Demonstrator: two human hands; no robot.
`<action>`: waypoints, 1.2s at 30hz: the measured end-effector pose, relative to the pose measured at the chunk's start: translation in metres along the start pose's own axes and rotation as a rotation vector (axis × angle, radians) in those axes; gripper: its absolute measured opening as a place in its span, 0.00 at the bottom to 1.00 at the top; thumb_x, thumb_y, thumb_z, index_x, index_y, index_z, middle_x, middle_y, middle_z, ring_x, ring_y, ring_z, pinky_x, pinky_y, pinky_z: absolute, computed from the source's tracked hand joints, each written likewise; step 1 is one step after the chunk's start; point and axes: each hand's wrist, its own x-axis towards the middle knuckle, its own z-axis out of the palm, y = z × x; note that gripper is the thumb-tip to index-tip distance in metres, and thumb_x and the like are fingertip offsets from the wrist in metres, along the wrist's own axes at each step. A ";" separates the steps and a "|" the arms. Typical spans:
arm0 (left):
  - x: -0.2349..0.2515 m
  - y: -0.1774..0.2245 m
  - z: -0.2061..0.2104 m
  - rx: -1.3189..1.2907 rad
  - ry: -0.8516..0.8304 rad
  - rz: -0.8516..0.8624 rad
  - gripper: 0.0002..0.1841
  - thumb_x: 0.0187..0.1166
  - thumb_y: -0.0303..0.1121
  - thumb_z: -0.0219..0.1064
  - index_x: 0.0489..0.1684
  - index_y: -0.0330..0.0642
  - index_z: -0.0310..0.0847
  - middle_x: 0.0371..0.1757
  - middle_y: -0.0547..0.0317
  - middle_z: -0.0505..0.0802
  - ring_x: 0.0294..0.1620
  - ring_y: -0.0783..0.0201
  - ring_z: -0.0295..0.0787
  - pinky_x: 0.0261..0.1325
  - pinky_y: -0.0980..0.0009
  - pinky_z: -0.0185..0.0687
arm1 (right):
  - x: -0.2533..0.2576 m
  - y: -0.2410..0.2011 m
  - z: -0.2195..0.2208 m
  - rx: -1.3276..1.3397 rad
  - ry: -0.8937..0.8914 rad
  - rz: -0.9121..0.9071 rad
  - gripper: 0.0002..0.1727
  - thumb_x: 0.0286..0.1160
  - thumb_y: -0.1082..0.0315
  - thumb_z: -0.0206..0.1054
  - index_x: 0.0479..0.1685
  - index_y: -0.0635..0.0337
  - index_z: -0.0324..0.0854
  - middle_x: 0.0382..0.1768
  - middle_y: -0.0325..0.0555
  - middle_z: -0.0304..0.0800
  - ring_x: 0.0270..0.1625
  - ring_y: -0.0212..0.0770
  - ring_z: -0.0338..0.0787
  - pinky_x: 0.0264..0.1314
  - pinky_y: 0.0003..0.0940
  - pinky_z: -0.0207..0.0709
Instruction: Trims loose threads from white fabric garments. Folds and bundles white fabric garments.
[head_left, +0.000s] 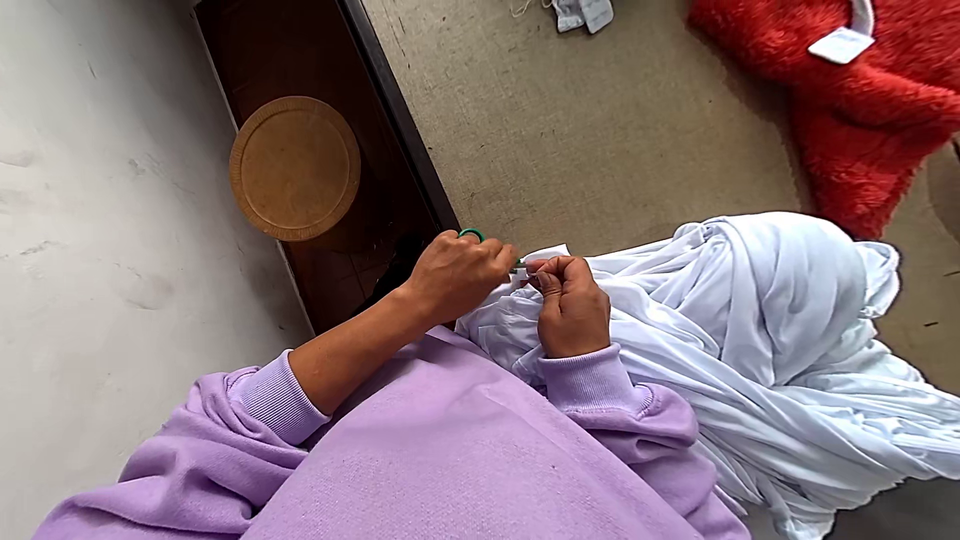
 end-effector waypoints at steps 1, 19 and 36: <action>0.002 -0.007 -0.003 -0.005 0.023 -0.022 0.11 0.82 0.36 0.68 0.41 0.37 0.89 0.30 0.49 0.91 0.32 0.49 0.91 0.32 0.55 0.81 | -0.002 -0.004 -0.001 -0.044 0.069 -0.069 0.12 0.90 0.70 0.54 0.47 0.70 0.79 0.50 0.59 0.94 0.52 0.52 0.95 0.56 0.51 0.85; 0.053 0.046 0.014 -0.468 -0.282 0.182 0.41 0.79 0.66 0.57 0.86 0.47 0.71 0.83 0.48 0.79 0.88 0.45 0.65 0.85 0.32 0.52 | -0.095 -0.035 -0.020 -0.097 0.167 -0.340 0.16 0.81 0.59 0.63 0.44 0.60 0.93 0.44 0.47 0.98 0.50 0.46 0.96 0.55 0.44 0.89; -0.028 -0.059 0.036 -0.356 -0.051 0.589 0.18 0.82 0.37 0.61 0.60 0.34 0.86 0.61 0.39 0.91 0.68 0.40 0.86 0.74 0.42 0.76 | -0.300 0.075 0.002 0.484 1.129 0.844 0.49 0.86 0.37 0.48 0.94 0.66 0.41 0.92 0.59 0.49 0.91 0.42 0.58 0.90 0.37 0.56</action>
